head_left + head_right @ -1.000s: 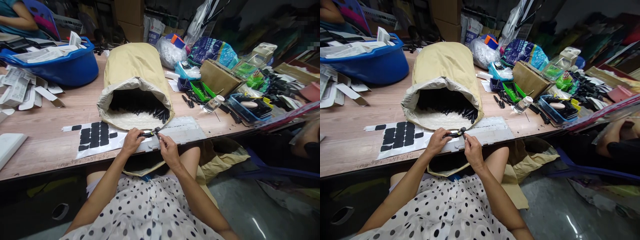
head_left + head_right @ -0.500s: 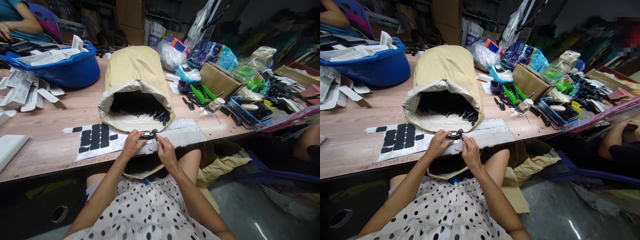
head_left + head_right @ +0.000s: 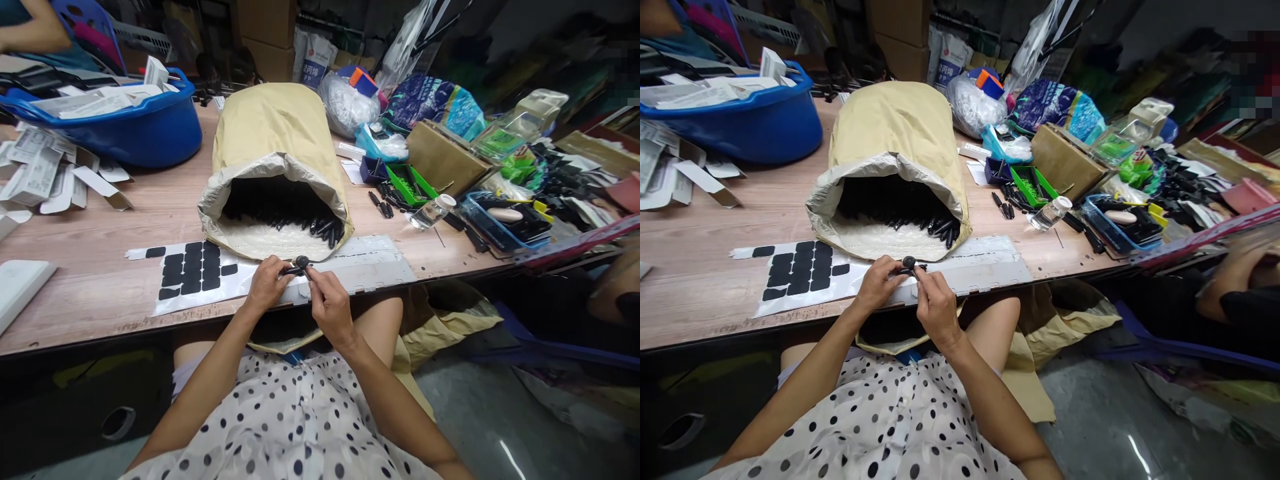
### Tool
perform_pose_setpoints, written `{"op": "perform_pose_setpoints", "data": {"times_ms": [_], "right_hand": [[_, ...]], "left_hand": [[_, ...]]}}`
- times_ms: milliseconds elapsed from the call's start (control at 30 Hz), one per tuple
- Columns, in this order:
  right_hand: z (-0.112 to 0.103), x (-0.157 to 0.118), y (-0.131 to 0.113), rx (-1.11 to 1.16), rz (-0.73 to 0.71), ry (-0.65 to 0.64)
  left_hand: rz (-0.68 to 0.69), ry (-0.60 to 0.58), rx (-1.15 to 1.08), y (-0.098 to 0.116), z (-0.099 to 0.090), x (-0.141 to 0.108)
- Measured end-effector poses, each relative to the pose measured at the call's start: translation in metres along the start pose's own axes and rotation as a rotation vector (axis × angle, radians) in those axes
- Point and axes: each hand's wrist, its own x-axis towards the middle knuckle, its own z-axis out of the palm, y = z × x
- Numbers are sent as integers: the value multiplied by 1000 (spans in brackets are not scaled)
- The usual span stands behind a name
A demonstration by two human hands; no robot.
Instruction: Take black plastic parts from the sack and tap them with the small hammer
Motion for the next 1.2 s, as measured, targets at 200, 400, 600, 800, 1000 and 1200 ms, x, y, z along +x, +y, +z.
{"op": "perform_pose_setpoints", "data": {"times_ms": [200, 400, 600, 800, 1000, 1200], "right_hand": [[4, -1, 7, -50, 15, -52], [-7, 3, 5, -40, 25, 68], [-5, 1, 13, -72, 32, 24], [-41, 32, 57, -274, 172, 271], [-68, 66, 121, -631, 590, 195], [-53, 74, 135, -789, 541, 135]], "left_hand": [[-19, 17, -7, 1, 2, 0], [-15, 25, -4, 0, 2, 1], [-33, 23, 4, 0, 2, 1], [8, 38, 57, -1, 3, -1], [19, 15, 123, -2, 5, -1], [70, 8, 101, -2, -3, -1]]}}
